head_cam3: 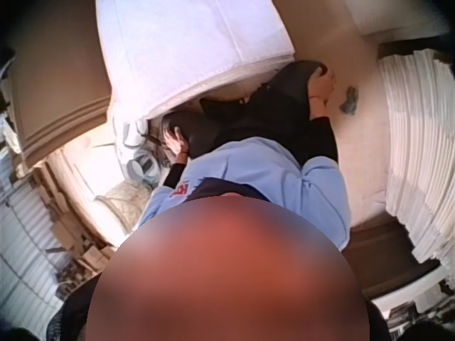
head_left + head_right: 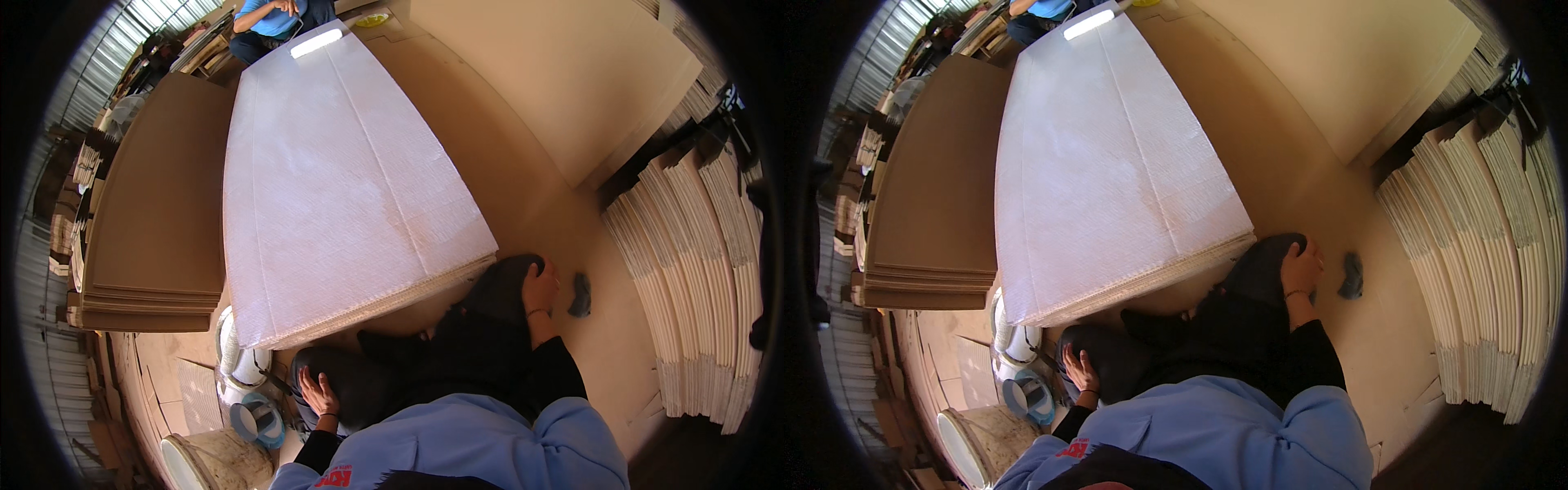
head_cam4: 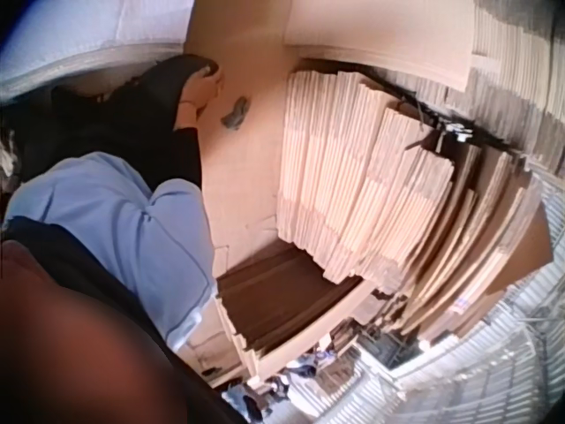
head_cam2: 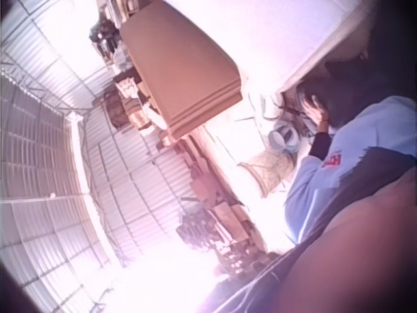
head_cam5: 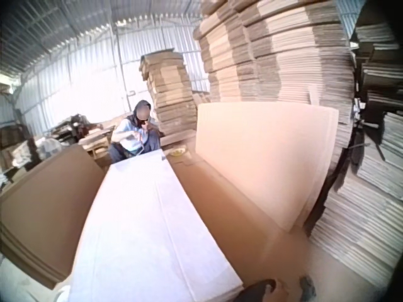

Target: The person applies white paint to large cardboard sheets using a paint roller. They repeatedly dip the roller into a container, spread the paint evenly across the surface, and stack the finished sheets. A coworker is visible in the background performing the same task.

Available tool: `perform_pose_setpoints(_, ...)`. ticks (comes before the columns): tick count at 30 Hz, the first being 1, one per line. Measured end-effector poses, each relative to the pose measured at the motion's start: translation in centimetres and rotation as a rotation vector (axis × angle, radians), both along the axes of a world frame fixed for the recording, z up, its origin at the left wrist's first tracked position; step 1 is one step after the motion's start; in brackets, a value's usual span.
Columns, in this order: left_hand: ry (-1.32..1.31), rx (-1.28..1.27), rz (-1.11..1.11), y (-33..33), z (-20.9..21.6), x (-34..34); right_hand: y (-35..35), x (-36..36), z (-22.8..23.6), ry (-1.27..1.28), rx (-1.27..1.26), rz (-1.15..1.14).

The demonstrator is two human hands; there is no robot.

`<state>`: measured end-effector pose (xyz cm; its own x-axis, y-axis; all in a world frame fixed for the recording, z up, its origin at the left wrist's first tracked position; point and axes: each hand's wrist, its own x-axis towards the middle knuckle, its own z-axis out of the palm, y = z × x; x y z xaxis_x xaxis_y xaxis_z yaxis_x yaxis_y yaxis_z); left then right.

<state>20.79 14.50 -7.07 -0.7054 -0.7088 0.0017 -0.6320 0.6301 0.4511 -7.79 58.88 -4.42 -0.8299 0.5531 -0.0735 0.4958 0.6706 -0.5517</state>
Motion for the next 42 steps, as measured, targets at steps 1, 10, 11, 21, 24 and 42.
perform_pose_setpoints(1, 0.003, -0.009, -0.001, 0.0, 0.0, 0.0, 0.0, 0.0, 0.2, -0.003, -0.021, 0.0)
perform_pose_setpoints(10, 0.0, -0.018, 0.014, 0.4, 0.2, -0.1, 0.1, 0.1, 0.4, 0.004, 0.006, 0.03)
perform_pose_setpoints(11, 0.006, -0.017, 0.014, 0.5, 0.3, -0.1, 0.1, 0.1, 0.3, 0.006, 0.001, 0.037)
perform_pose_setpoints(21, -0.019, -0.014, 0.016, 0.9, 0.8, -0.1, 0.2, 0.0, -0.2, -0.03, 0.074, 0.029)
perform_pose_setpoints(24, -0.019, -0.004, 0.017, 0.9, 0.9, -0.1, 0.3, 0.1, -0.5, 0.014, 0.064, 0.039)
perform_pose_setpoints(42, -0.319, -0.114, -0.995, -0.5, 4.0, -4.2, -0.8, 0.2, 0.2, 0.259, 0.667, 0.605)
